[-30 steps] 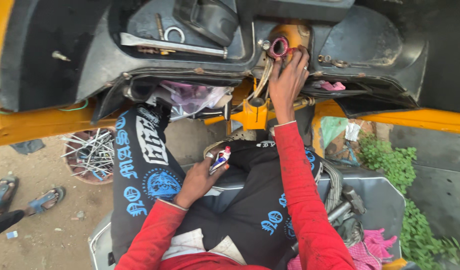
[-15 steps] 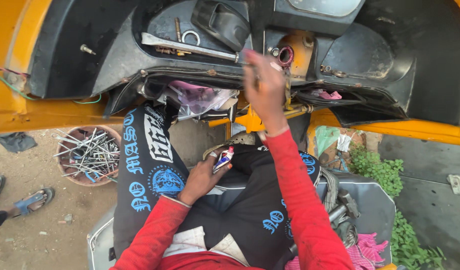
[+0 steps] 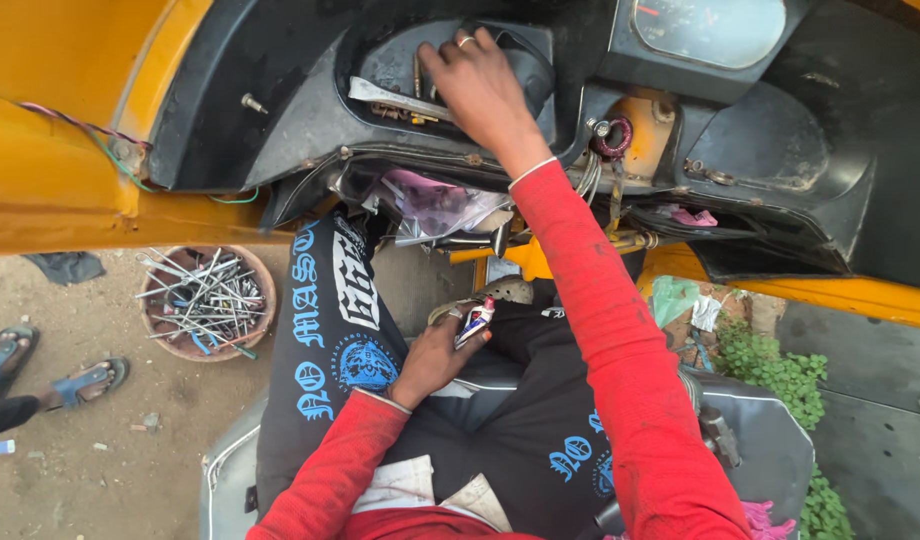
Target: The person works on the ignition area of a yellow auto-rickshaw, manipulating a metal ring and applying a red substance from a tube into the lock cylinder. They repeatedly insert and remove the ring while spreading the substance inside the mechanism.
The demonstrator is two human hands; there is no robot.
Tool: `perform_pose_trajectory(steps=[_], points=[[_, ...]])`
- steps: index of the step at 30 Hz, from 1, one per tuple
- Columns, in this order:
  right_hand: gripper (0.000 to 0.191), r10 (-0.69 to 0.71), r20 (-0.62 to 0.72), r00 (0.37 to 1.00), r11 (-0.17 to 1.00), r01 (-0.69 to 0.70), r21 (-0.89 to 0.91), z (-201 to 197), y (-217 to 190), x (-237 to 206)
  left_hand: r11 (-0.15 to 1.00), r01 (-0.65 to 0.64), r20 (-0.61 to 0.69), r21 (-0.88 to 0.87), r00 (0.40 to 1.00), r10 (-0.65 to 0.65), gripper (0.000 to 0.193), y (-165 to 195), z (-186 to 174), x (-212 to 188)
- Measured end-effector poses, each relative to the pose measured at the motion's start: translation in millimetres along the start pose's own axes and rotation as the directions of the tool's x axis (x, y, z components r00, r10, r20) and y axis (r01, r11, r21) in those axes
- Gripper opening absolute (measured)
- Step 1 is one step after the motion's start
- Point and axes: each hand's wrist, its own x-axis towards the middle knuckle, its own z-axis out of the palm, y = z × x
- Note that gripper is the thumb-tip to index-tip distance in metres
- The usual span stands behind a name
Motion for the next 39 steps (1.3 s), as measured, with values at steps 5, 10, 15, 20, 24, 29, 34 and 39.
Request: perform_pose_trajectory(steps=[5, 10, 15, 20, 24, 29, 34, 39], points=[[0.035, 0.056, -0.007, 0.998, 0.963, -0.052, 0.264, -16, 6, 4, 0.998, -0.062, -0.028, -0.006, 0.998, 0.062, 0.054, 6, -2, -2], [0.033, 0.184, 0.050, 0.982, 0.851, -0.185, 0.492, -32, 11, 19, 0.998, -0.066, -0.023, -0.003, 0.998, 0.066, 0.054, 8, -4, -1], [0.033, 0.205, -0.050, 0.977, 0.746, -0.123, 0.654, -23, -3, 30, 0.999, -0.051, -0.017, -0.005, 0.999, 0.051, 0.054, 8, -5, -1], [0.026, 0.102, -0.012, 0.995, 0.907, -0.088, 0.413, -17, 10, 10, 0.997, -0.071, -0.023, -0.026, 0.997, 0.071, 0.053, 8, -5, 0], [0.047, -0.065, 0.065, 0.996, 0.997, 0.062, 0.035, -1, 12, 1, 0.998, -0.057, -0.003, -0.006, 0.998, 0.057, 0.053, 8, -4, 0], [0.033, -0.108, 0.100, 0.989, 0.993, 0.113, -0.045, 13, 5, 8, 0.999, -0.018, 0.005, 0.031, 1.000, 0.017, 0.054, 6, -2, 1], [0.024, -0.113, -0.030, 0.993, 0.993, 0.112, -0.030, -18, 10, 7, 0.999, -0.053, -0.006, -0.010, 0.999, 0.053, 0.056, 2, 1, 1], [0.024, 0.099, -0.234, 0.967, 0.990, -0.071, 0.124, -84, 28, -50, 0.997, -0.009, -0.005, 0.073, 1.000, 0.009, 0.058, 1, 5, 0]])
